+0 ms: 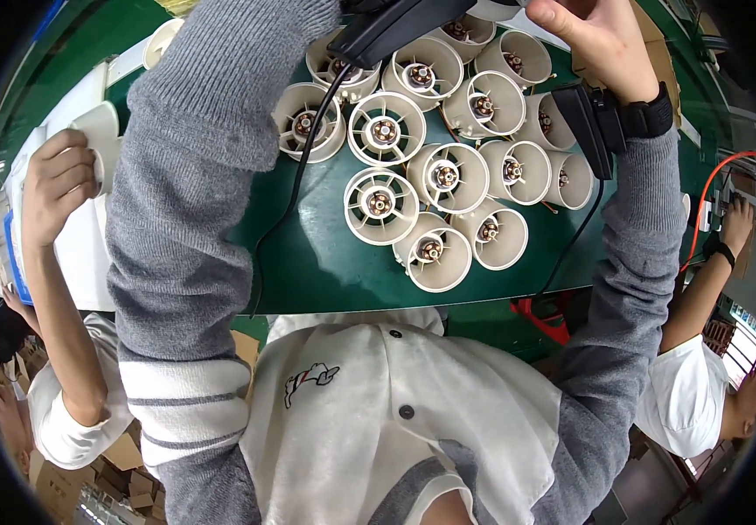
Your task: Assembling small plastic and metal components into housing units on a production line.
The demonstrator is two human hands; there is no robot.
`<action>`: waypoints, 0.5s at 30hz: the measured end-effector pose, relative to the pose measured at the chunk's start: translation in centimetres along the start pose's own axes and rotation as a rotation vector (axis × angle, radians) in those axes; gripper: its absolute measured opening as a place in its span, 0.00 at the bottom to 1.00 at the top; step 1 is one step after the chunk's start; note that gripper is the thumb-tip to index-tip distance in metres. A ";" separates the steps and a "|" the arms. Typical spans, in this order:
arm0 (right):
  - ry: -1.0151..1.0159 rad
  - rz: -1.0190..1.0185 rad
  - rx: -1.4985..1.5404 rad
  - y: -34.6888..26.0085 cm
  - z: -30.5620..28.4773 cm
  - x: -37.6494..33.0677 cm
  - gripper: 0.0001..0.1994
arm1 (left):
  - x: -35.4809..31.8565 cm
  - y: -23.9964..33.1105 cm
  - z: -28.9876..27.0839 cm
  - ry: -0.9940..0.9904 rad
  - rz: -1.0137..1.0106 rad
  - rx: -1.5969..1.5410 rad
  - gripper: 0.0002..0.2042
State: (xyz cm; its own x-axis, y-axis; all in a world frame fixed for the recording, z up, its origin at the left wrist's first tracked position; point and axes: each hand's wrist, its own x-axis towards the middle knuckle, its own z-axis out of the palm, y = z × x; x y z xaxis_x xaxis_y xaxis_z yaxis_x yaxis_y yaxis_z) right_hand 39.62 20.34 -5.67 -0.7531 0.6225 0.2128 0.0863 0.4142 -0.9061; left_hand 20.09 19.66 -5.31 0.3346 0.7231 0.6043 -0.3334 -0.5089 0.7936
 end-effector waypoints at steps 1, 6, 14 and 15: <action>0.007 0.008 0.005 0.1 0.0 0.0 0.44 | 0.0 -0.1 0.0 -0.002 0.002 -0.003 0.26; 0.003 0.048 0.055 0.8 -0.1 0.0 0.45 | -0.1 -0.5 0.0 0.012 -0.011 -0.003 0.25; 0.008 -0.041 0.023 0.9 0.6 0.7 0.46 | 0.7 -1.5 -1.9 -0.016 0.008 -0.002 0.24; 0.015 -0.039 0.019 0.7 0.3 0.3 0.46 | 2.3 -1.0 4.4 -0.027 0.010 -0.008 0.24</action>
State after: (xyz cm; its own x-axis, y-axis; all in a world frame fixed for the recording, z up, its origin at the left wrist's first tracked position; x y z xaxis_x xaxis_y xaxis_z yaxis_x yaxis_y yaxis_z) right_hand 39.26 20.61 -6.30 -0.7456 0.6161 0.2539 0.0440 0.4257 -0.9038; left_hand 25.04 19.79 -4.46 0.3550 0.7048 0.6142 -0.3441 -0.5124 0.7868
